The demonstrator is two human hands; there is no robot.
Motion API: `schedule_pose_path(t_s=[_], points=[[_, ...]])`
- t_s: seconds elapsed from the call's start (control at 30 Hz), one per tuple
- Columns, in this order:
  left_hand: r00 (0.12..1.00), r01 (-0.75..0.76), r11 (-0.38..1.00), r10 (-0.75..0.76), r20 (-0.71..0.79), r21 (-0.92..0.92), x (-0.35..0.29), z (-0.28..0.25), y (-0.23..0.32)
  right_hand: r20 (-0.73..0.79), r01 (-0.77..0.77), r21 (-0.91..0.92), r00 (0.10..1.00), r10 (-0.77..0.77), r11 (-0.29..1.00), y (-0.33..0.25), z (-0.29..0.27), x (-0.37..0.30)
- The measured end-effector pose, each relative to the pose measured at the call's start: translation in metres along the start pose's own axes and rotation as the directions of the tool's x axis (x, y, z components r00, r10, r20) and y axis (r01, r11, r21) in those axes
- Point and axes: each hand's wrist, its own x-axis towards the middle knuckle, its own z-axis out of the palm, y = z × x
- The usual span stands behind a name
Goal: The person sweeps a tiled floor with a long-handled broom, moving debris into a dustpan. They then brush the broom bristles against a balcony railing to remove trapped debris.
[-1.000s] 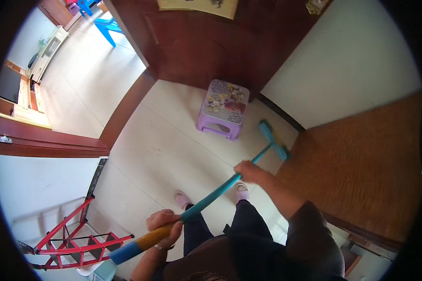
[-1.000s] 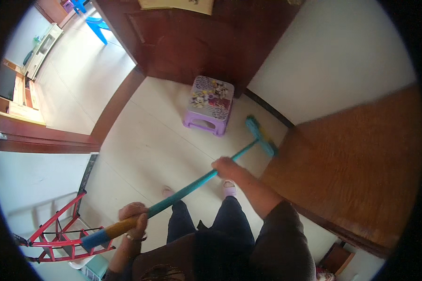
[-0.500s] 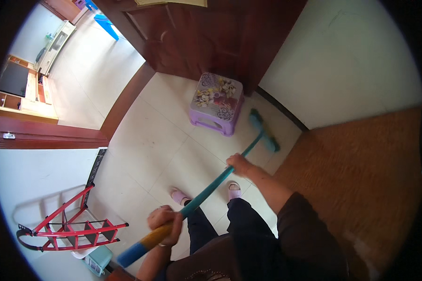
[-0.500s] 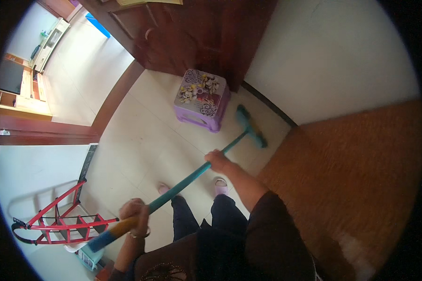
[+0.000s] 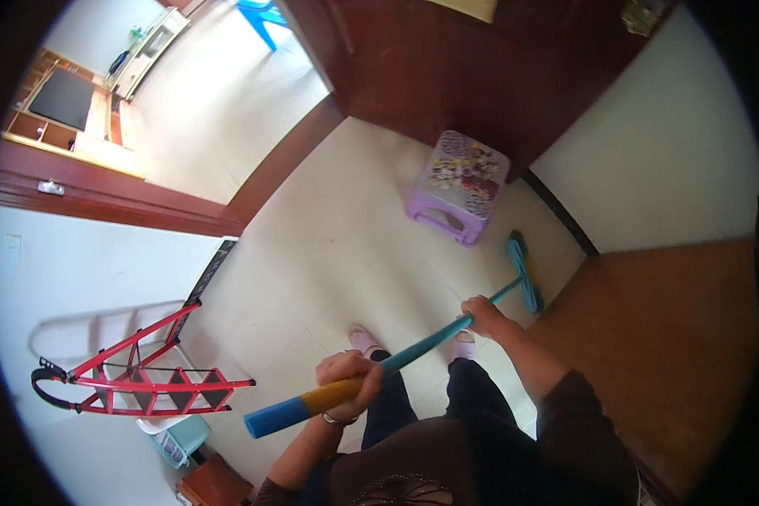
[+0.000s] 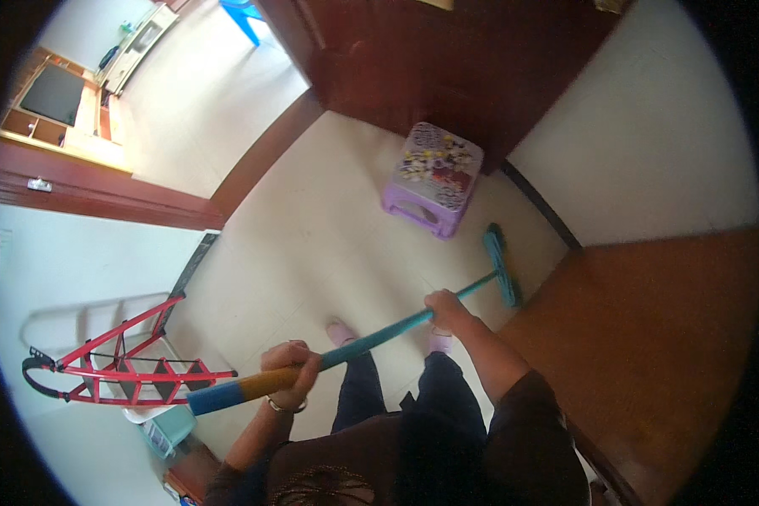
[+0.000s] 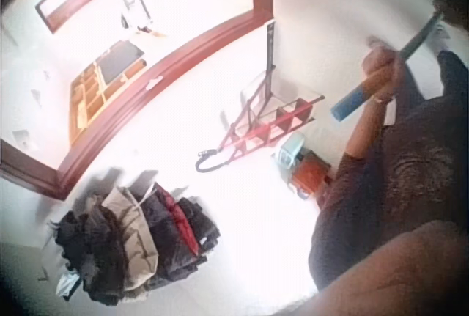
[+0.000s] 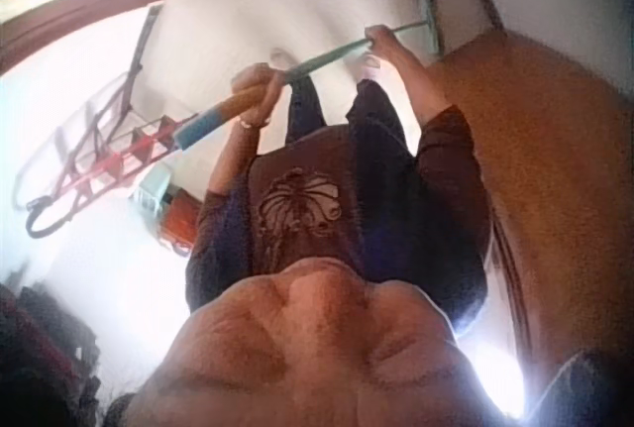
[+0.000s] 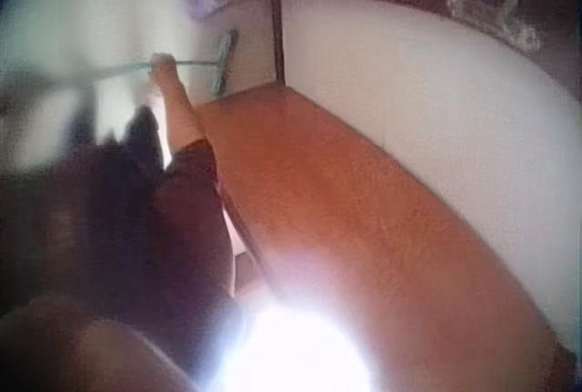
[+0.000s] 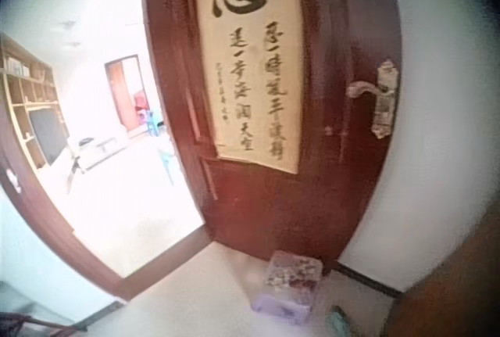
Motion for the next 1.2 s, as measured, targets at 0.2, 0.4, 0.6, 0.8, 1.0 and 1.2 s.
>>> schedule_pose_path(t_s=[0.2, 0.4, 0.6, 0.8, 1.0, 1.2], points=[[0.992, 0.095, 0.994, -0.099, -0.079, -0.052, -0.005, -0.106, -0.022, -0.036, 0.108, 0.166, 0.994, -0.103, 0.980, -0.079, 0.079, 0.063], [0.914, 0.084, 0.994, -0.105, -0.393, -0.071, -0.012, -0.219, -0.016, 0.020, 0.226, 0.331, 0.969, -0.246, 0.916, -0.221, 0.089, 0.151], [0.877, 0.012, 0.998, 0.021, -0.480, 0.065, 0.002, -0.292, -0.002, -0.036, 0.296, 0.297, 0.953, -0.299, 0.908, -0.295, 0.118, 0.237], [0.851, -0.136, 0.983, 0.180, -0.493, 0.125, 0.010, -0.331, 0.004, 0.024, 0.367, 0.286, 0.921, -0.390, 0.885, -0.343, 0.074, 0.297], [0.798, -0.193, 0.957, 0.282, -0.533, 0.217, 0.046, -0.324, -0.020, 0.085, 0.428, 0.056, 0.898, -0.431, 0.902, -0.309, 0.025, 0.384], [0.745, 0.198, 0.980, -0.146, -0.651, 0.007, 0.095, -0.285, -0.087, 0.113, 0.401, -0.102, 0.914, -0.389, 0.911, -0.209, -0.015, 0.450]])
